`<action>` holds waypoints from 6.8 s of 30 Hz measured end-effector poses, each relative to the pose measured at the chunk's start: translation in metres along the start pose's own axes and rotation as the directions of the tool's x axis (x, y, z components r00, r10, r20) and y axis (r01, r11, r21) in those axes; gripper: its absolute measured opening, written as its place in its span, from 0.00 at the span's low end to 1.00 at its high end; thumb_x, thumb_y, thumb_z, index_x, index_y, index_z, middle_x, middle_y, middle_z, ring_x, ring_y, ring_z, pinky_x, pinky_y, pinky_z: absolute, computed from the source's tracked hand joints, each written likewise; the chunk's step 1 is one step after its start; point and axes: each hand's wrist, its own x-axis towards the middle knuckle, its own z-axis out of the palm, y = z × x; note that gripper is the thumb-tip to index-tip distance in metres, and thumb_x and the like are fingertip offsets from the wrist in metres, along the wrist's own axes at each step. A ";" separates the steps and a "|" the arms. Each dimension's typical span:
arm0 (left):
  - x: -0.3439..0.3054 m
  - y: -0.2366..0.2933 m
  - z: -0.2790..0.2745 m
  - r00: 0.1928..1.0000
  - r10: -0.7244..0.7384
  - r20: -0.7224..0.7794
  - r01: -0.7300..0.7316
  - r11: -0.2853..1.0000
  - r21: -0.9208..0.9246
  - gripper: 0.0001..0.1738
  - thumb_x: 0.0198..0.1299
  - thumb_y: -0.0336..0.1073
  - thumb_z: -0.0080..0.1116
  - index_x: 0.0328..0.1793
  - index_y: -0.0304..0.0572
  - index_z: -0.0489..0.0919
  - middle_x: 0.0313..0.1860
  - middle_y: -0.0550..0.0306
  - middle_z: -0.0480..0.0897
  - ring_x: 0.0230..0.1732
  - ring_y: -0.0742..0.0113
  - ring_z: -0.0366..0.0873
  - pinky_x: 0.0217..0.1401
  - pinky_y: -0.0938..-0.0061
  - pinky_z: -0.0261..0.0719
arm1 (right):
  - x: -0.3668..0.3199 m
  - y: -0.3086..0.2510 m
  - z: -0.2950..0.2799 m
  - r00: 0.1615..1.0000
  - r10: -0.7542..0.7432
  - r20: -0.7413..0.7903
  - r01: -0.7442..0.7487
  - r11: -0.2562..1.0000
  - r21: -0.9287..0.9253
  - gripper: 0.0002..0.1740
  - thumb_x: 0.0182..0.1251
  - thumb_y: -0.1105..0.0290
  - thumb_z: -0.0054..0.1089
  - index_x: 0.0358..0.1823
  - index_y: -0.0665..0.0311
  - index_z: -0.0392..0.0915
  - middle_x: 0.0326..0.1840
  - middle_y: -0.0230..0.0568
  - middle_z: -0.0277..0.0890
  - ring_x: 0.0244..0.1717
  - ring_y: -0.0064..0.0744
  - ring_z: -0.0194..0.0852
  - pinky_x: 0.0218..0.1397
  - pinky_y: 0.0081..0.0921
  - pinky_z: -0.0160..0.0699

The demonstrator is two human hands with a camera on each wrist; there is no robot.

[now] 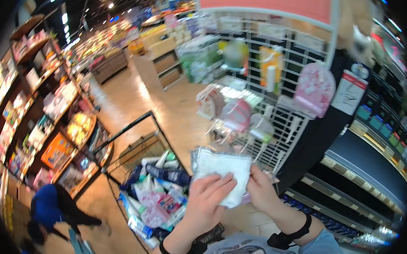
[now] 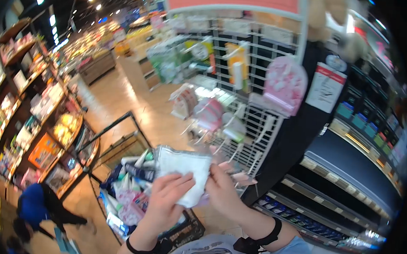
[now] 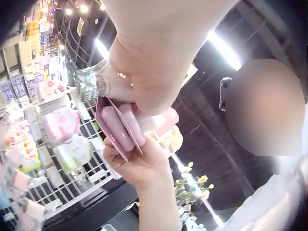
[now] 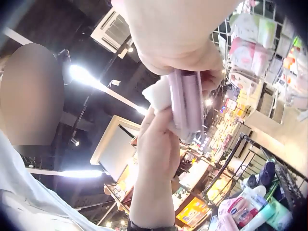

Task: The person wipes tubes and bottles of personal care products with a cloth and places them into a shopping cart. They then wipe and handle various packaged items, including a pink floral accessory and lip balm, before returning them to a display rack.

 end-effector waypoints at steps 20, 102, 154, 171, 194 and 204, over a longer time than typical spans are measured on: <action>-0.219 -0.055 -0.062 0.565 -0.747 -0.351 0.765 0.633 -0.116 0.16 0.49 0.22 0.52 0.45 0.40 0.79 0.43 0.51 0.83 0.40 0.51 0.76 0.44 0.64 0.73 | 0.027 0.105 0.155 0.824 0.304 0.478 -0.341 0.940 -0.009 0.13 0.70 0.65 0.48 0.49 0.66 0.71 0.38 0.28 0.73 0.39 0.14 0.68 0.43 0.14 0.67; -0.146 -0.134 -0.058 0.385 -0.873 0.299 0.277 -0.200 -0.940 0.25 0.71 0.41 0.43 0.68 0.33 0.61 0.62 0.48 0.71 0.59 0.58 0.74 0.60 0.63 0.73 | 0.039 0.069 0.126 0.683 -0.477 0.552 0.716 0.587 -0.378 0.22 0.54 0.82 0.55 0.53 0.67 0.76 0.58 0.46 0.72 0.62 0.47 0.69 0.64 0.32 0.70; -0.147 -0.062 -0.068 0.466 -0.745 -0.478 0.625 0.659 -0.419 0.13 0.65 0.31 0.52 0.52 0.30 0.77 0.42 0.51 0.82 0.41 0.75 0.76 0.43 0.79 0.73 | -0.001 0.055 0.088 0.878 0.142 0.458 -0.366 0.814 0.450 0.24 0.68 0.69 0.55 0.61 0.67 0.60 0.54 0.45 0.72 0.53 0.35 0.76 0.53 0.36 0.81; -0.289 -0.107 -0.123 0.008 -0.911 -0.413 0.441 0.374 -0.816 0.17 0.69 0.34 0.47 0.59 0.30 0.70 0.50 0.52 0.79 0.49 0.70 0.77 0.50 0.76 0.75 | 0.049 0.137 0.221 0.866 0.005 0.499 0.213 0.900 -0.380 0.15 0.61 0.79 0.55 0.50 0.67 0.68 0.46 0.44 0.71 0.46 0.35 0.77 0.46 0.27 0.76; -0.149 -0.168 -0.063 0.506 -0.860 0.060 0.469 0.215 -0.857 0.19 0.61 0.36 0.47 0.55 0.30 0.72 0.46 0.45 0.78 0.46 0.55 0.78 0.47 0.65 0.79 | 0.028 0.081 0.108 0.902 -0.421 0.097 0.379 0.663 -0.646 0.11 0.61 0.72 0.57 0.44 0.65 0.76 0.41 0.46 0.76 0.43 0.45 0.75 0.47 0.34 0.74; -0.074 -0.150 0.012 0.603 -0.760 0.242 0.486 0.109 -0.867 0.18 0.63 0.38 0.44 0.52 0.31 0.73 0.42 0.47 0.78 0.43 0.57 0.79 0.45 0.68 0.79 | 0.009 -0.011 -0.056 0.559 -0.656 -0.506 0.142 0.677 -0.722 0.18 0.59 0.79 0.55 0.53 0.68 0.69 0.45 0.43 0.71 0.44 0.32 0.71 0.47 0.24 0.72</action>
